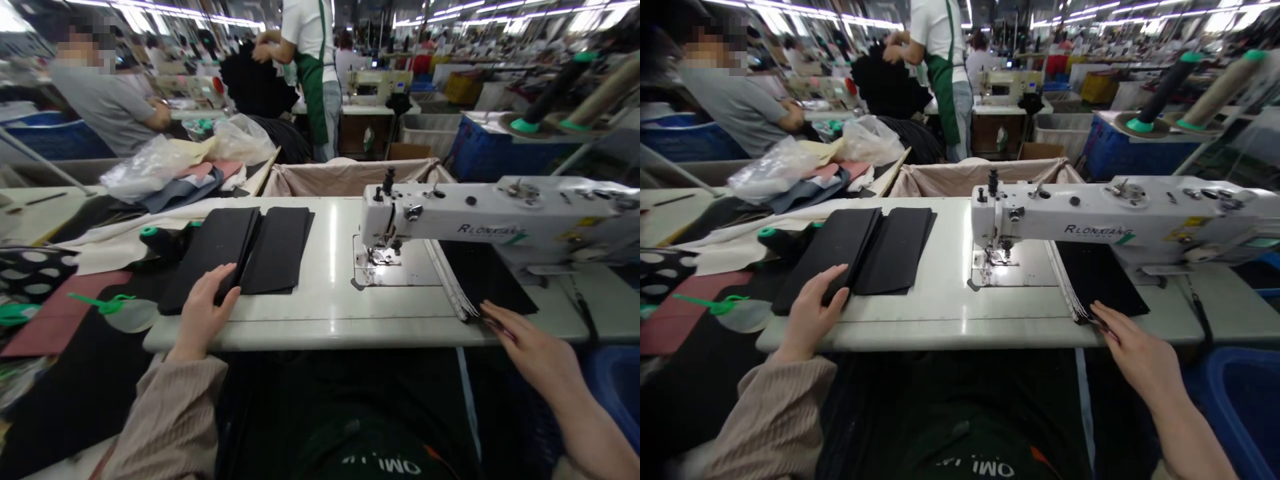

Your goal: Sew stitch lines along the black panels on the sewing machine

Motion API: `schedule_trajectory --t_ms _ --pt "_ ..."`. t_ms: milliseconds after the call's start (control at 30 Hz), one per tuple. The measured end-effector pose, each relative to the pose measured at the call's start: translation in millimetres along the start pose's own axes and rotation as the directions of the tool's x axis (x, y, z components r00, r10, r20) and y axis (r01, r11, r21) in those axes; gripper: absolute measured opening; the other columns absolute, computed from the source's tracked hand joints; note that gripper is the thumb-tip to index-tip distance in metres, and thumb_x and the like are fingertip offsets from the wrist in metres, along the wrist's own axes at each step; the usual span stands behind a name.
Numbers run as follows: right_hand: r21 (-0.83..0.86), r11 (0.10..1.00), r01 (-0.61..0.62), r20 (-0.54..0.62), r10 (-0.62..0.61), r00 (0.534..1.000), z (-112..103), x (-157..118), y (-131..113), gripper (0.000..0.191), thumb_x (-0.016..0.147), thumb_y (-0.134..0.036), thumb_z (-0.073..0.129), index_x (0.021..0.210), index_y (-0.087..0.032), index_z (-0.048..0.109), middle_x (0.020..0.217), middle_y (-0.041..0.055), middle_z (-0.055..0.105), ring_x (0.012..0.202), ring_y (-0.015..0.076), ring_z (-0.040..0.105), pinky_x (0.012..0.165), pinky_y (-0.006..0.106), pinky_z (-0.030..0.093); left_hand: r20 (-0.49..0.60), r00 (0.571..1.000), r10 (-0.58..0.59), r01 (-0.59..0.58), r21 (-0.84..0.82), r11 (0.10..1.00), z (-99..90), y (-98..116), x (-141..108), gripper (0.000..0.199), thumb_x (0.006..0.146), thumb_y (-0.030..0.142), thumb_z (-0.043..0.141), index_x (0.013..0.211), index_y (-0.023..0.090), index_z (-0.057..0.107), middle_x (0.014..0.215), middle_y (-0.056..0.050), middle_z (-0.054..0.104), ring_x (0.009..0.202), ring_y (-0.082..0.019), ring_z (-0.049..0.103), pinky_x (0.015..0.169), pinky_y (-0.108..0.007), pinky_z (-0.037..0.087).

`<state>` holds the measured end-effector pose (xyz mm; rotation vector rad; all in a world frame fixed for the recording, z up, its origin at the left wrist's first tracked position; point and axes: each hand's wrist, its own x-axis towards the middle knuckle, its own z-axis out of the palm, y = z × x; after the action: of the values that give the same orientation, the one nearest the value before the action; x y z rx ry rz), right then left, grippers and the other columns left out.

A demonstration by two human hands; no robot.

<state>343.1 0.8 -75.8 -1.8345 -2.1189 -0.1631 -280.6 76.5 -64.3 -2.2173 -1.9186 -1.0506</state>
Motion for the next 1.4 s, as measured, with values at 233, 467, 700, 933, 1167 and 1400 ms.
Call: schedule_trajectory --t_ms 233,467,700,933,1167,1400 --pt "0.150 0.983 0.106 -0.047 -0.100 0.994 -33 12 -29 0.031 0.087 -0.016 0.049 0.115 -0.020 0.060 0.109 0.0084 0.069 0.093 0.0211 0.067 0.074 0.031 0.050 0.210 0.951 0.229 -0.141 -0.364 0.921 52.4 123 21 0.036 0.096 0.032 0.048 0.130 0.024 0.057 0.137 -0.008 0.056 0.127 -0.025 0.052 0.110 -0.042 0.040" --pt "0.699 0.678 0.228 0.270 -0.546 0.793 -34 16 -172 0.023 0.077 -0.011 0.056 0.097 -0.020 0.062 0.087 0.0018 0.067 0.072 0.0152 0.061 0.065 0.027 0.043 0.386 0.688 0.614 -0.279 -0.641 0.715 117.9 239 21 0.044 0.103 0.028 0.036 0.147 0.027 0.040 0.152 -0.005 0.043 0.140 -0.018 0.040 0.117 -0.037 0.035" --pt "0.778 0.615 0.127 0.226 -0.463 0.857 33 72 -178 0.024 0.096 -0.024 0.048 0.112 -0.022 0.065 0.112 0.0038 0.072 0.101 0.0159 0.066 0.089 0.027 0.049 0.534 0.636 0.558 -0.434 -0.351 0.830 140.3 207 -37 0.056 0.101 0.034 0.044 0.153 0.021 0.028 0.157 -0.008 0.034 0.146 -0.022 0.029 0.122 -0.043 0.026" --pt "0.310 0.900 0.307 0.188 -0.375 0.908 72 145 -168 0.049 0.097 -0.018 0.039 0.145 -0.027 0.043 0.147 0.0021 0.052 0.112 0.0205 0.064 0.081 0.029 0.053 0.520 0.808 0.277 -0.287 -0.063 0.956 111.5 147 -24 0.055 0.102 0.036 0.040 0.154 0.027 0.025 0.159 -0.006 0.029 0.146 -0.024 0.029 0.119 -0.045 0.029" --pt "0.182 0.966 0.184 0.215 -0.222 0.951 91 130 -148 0.047 0.096 -0.026 0.042 0.143 -0.030 0.048 0.146 0.0026 0.051 0.101 0.0227 0.069 0.074 0.034 0.056 0.521 0.779 0.348 -0.352 -0.096 0.931 140.3 157 31 0.053 0.099 0.045 0.046 0.148 0.028 0.040 0.155 -0.009 0.037 0.142 -0.028 0.035 0.115 -0.047 0.030" --pt "0.153 0.976 0.152 0.213 -0.183 0.960 92 130 -148 0.048 0.096 -0.028 0.040 0.144 -0.031 0.047 0.147 0.0020 0.051 0.100 0.0216 0.068 0.071 0.032 0.055 0.509 0.740 0.440 -0.377 -0.228 0.898 164.2 168 54 0.053 0.098 0.042 0.046 0.147 0.022 0.039 0.156 -0.007 0.037 0.147 -0.023 0.027 0.122 -0.044 0.018"
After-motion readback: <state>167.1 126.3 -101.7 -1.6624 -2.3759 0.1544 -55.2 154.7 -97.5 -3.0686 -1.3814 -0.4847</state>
